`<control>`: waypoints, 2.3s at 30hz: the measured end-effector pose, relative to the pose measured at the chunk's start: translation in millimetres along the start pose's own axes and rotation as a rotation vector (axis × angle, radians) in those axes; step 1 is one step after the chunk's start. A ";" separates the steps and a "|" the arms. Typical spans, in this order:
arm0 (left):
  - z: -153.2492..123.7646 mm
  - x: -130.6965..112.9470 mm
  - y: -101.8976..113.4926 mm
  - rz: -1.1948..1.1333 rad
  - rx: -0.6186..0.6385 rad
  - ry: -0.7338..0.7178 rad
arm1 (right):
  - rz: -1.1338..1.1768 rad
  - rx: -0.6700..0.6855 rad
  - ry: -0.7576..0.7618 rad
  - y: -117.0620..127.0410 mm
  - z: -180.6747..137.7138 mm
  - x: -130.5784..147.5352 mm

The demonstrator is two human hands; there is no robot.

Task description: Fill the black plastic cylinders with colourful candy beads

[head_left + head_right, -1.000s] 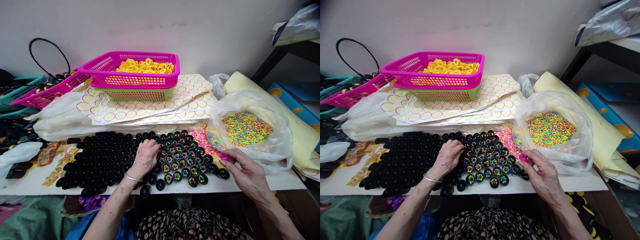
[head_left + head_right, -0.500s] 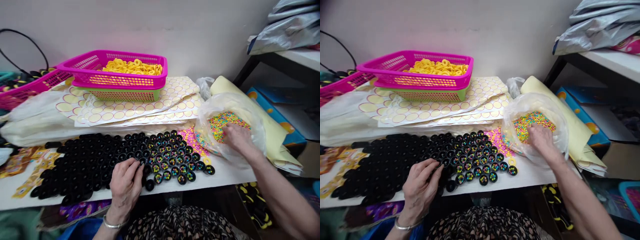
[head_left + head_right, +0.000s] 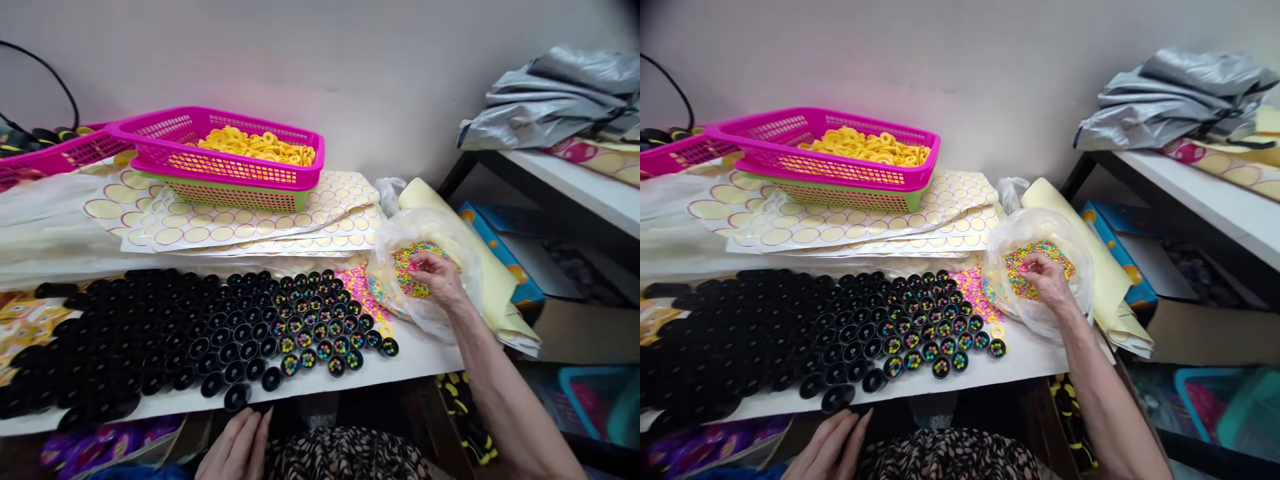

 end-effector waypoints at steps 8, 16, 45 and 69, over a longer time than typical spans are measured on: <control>9.4 1.6 15.3 -0.091 -0.171 0.060 | 0.164 -0.054 0.101 -13.0 -41.3 55.8; -14.1 19.2 27.8 -0.146 -0.235 0.335 | 0.244 0.397 0.076 -133.2 -105.3 107.4; -22.9 46.8 -19.2 -0.308 -0.358 0.809 | -0.849 0.612 0.893 -242.2 -185.8 196.2; -54.1 73.0 -55.5 -0.648 -0.303 1.028 | -0.044 0.016 -0.063 -17.0 10.5 -18.9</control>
Point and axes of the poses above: each hand's wrist, its own z-axis towards the middle knuckle, its own y-axis out of the back of the hand, x = y × z, the point moved 10 cm from there along z, towards the middle knuckle, and after that the axes turned 5 degrees about -z, right-handed, at the moved point
